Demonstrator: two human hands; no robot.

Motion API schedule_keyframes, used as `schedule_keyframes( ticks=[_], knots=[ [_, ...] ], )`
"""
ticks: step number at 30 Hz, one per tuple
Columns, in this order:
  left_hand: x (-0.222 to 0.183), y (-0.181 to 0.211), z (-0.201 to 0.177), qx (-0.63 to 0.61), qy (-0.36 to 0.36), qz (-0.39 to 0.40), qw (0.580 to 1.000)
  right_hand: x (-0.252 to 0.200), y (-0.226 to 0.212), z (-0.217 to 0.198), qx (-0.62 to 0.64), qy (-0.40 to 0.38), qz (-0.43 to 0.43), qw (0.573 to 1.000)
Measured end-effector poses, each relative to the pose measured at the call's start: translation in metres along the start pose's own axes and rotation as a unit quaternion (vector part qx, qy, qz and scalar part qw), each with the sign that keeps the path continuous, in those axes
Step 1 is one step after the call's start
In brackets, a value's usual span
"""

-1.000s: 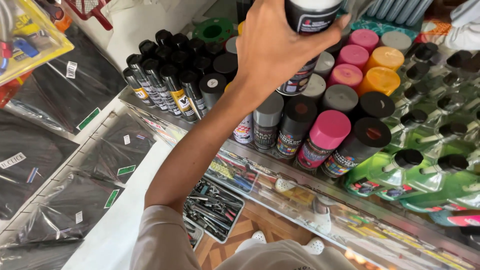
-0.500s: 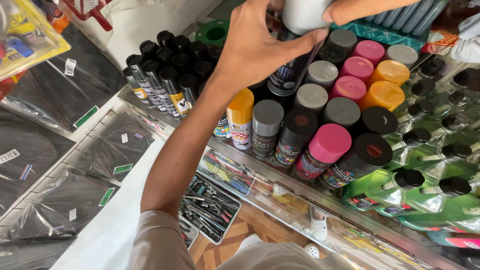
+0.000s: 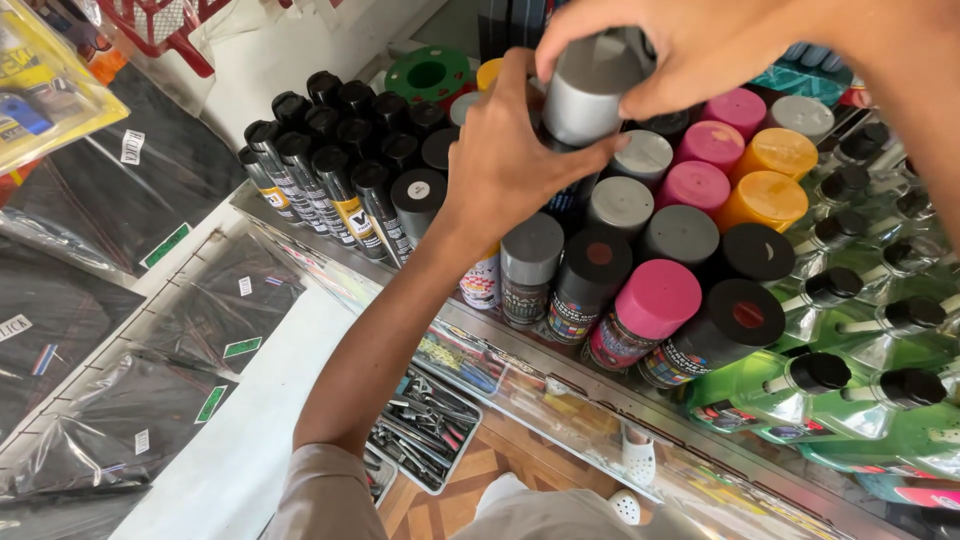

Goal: Cleaning and organizing spray paint cans on a storage shelf.

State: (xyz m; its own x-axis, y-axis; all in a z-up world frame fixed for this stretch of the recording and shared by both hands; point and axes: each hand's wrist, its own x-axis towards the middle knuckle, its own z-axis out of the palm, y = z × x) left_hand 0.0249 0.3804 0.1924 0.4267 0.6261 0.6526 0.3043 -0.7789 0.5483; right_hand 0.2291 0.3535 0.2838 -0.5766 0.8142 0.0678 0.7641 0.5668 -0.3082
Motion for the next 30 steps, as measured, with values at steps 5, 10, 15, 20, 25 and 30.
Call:
schedule_keyframes(
  ticks=[5,10,15,20,25,30],
  knots=[
    [-0.014,-0.016,-0.004,-0.085,-0.053,0.022,0.995,0.010,-0.039,0.007,-0.128,-0.054,0.095,0.986],
    [-0.024,-0.035,-0.006,-0.114,-0.048,0.050,0.991,0.017,-0.042,0.035,-0.228,-0.122,0.146,0.955],
    [-0.033,-0.045,-0.003,-0.134,-0.059,0.022,0.989,0.022,-0.043,0.059,-0.262,-0.145,0.153,0.942],
    [-0.036,-0.044,-0.001,-0.112,-0.082,-0.006,0.990,0.022,-0.022,0.076,-0.263,-0.130,0.100,0.951],
    [-0.034,-0.044,0.007,-0.052,-0.118,-0.046,0.991,0.026,-0.021,0.079,-0.269,-0.147,0.100,0.947],
    [-0.036,-0.057,0.023,-0.004,-0.115,-0.055,0.992,0.025,-0.012,0.089,-0.261,-0.137,0.104,0.950]
  ],
)
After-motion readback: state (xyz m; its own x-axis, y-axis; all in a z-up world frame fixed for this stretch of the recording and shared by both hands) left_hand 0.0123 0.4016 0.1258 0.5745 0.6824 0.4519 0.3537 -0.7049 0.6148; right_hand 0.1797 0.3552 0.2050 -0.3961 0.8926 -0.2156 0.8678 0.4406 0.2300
